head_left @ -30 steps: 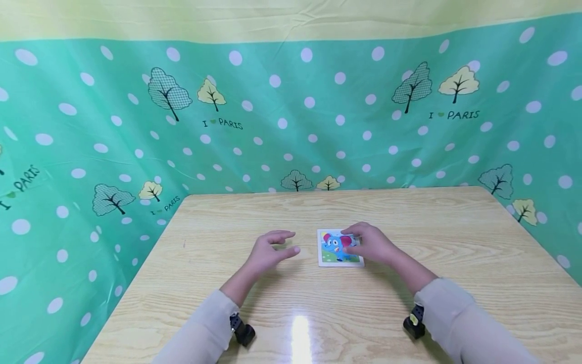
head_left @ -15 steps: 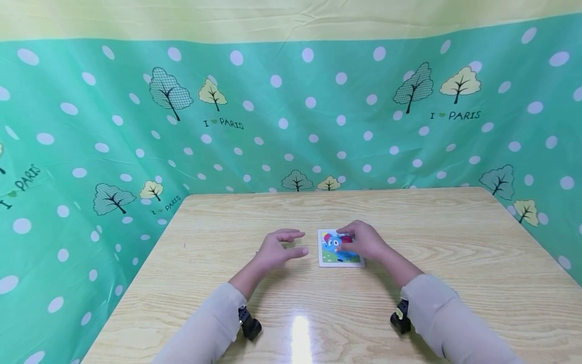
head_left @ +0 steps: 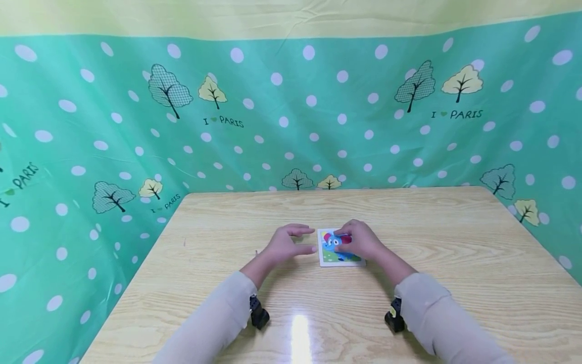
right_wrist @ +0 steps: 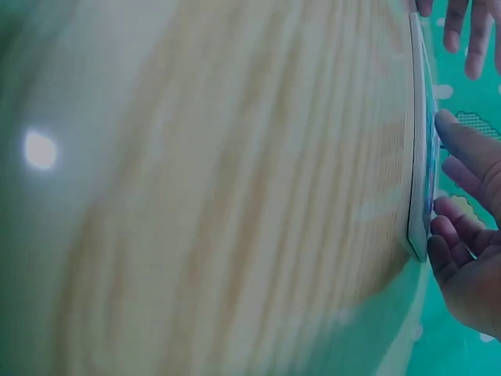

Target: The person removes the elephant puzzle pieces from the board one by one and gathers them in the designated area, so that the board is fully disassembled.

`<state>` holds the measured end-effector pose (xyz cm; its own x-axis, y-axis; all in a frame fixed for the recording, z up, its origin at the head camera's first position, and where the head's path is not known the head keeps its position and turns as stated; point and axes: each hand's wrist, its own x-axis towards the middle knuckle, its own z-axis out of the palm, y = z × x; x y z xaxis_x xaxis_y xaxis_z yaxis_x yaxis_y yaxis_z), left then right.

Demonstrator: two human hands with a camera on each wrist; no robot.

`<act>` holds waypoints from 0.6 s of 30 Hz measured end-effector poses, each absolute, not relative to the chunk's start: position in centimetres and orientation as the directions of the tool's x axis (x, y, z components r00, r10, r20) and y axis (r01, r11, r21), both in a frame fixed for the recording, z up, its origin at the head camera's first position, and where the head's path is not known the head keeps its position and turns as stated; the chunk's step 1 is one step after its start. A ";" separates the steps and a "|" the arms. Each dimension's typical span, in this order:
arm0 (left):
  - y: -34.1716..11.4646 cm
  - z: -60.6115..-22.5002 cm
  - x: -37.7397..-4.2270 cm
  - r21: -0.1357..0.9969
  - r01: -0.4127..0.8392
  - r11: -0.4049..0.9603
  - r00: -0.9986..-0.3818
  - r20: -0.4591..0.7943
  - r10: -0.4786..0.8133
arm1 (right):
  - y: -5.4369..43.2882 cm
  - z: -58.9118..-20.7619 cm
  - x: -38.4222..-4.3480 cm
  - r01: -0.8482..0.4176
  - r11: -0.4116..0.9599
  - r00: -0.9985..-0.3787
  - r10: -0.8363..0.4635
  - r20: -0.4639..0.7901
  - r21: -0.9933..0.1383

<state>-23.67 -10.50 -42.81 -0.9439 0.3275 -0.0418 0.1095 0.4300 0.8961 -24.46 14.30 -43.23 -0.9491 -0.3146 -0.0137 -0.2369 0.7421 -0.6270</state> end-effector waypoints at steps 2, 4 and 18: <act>-10.3 -42.8 -24.0 0.893 0.111 0.436 -0.941 -0.047 0.336 | 14.2 -43.4 -24.5 -0.232 0.737 -0.951 -0.309 -0.011 -0.635; -10.1 -42.8 -24.4 0.890 0.106 0.444 -0.938 -0.058 0.341 | 14.2 -43.4 -24.5 -0.231 0.735 -0.952 -0.306 -0.007 -0.638; -8.7 -43.1 -26.1 0.862 0.071 0.503 -0.930 -0.126 0.347 | 14.2 -43.8 -24.6 -0.186 0.731 -0.959 -0.281 -0.042 -0.656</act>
